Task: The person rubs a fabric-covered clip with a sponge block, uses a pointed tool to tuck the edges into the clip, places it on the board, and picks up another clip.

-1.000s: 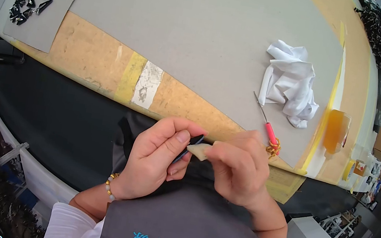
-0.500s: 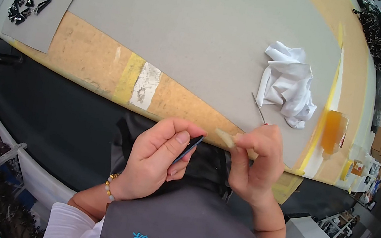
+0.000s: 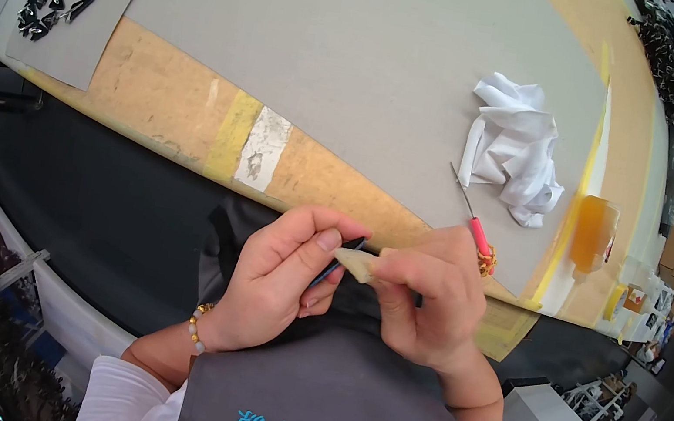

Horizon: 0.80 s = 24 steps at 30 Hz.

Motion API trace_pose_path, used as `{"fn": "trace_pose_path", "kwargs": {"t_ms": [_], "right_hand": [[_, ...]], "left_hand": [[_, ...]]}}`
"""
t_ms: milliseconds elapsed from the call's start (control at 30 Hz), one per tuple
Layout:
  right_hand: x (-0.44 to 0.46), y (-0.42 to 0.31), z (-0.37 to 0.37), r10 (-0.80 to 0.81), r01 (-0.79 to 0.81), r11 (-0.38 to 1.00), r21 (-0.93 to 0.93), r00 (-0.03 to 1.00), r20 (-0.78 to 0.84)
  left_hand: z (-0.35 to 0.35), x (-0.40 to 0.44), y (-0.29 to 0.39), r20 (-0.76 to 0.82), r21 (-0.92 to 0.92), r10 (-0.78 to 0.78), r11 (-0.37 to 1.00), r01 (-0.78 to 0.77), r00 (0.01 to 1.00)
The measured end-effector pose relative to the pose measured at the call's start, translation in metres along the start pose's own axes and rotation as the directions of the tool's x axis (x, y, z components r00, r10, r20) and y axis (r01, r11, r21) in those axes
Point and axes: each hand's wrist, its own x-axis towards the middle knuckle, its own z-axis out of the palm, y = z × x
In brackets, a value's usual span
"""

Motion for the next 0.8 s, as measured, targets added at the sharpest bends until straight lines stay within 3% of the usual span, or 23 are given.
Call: {"fn": "trace_pose_path", "kwargs": {"t_ms": [167,267,367,467,600,700,800], "right_hand": [[0.0,0.009,-0.004,-0.035,0.038,0.997,-0.068,0.998,0.05],[-0.006,0.013,-0.014,0.079,-0.079,0.988,-0.134,0.997,0.0],[0.002,0.001,-0.011,0.057,-0.057,0.998,-0.002,0.998,0.001],[-0.001,0.003,-0.001,0.009,-0.007,1.0,-0.021,0.994,0.104],[-0.002,0.01,-0.01,0.065,-0.06,0.995,-0.079,0.996,0.06],[-0.005,0.01,-0.016,0.149,-0.15,0.988,-0.042,0.989,-0.015],[0.0,0.003,-0.006,0.143,-0.142,0.989,0.044,0.99,-0.004]], "left_hand": [[0.0,0.0,0.001,-0.006,0.002,-0.001,1.0,0.001,1.0],[0.001,0.001,0.0,-0.017,-0.009,-0.01,1.0,0.01,1.0],[0.002,0.001,0.0,-0.015,0.003,-0.002,1.0,0.002,1.0],[-0.001,0.001,-0.003,0.008,0.026,0.035,0.999,-0.035,0.999],[0.001,0.0,-0.001,-0.025,0.026,0.019,1.0,-0.018,1.0],[0.004,0.002,-0.001,-0.039,0.026,0.022,0.999,-0.021,0.999],[0.0,0.002,-0.002,0.0,0.021,0.027,0.999,-0.027,1.0]]}}
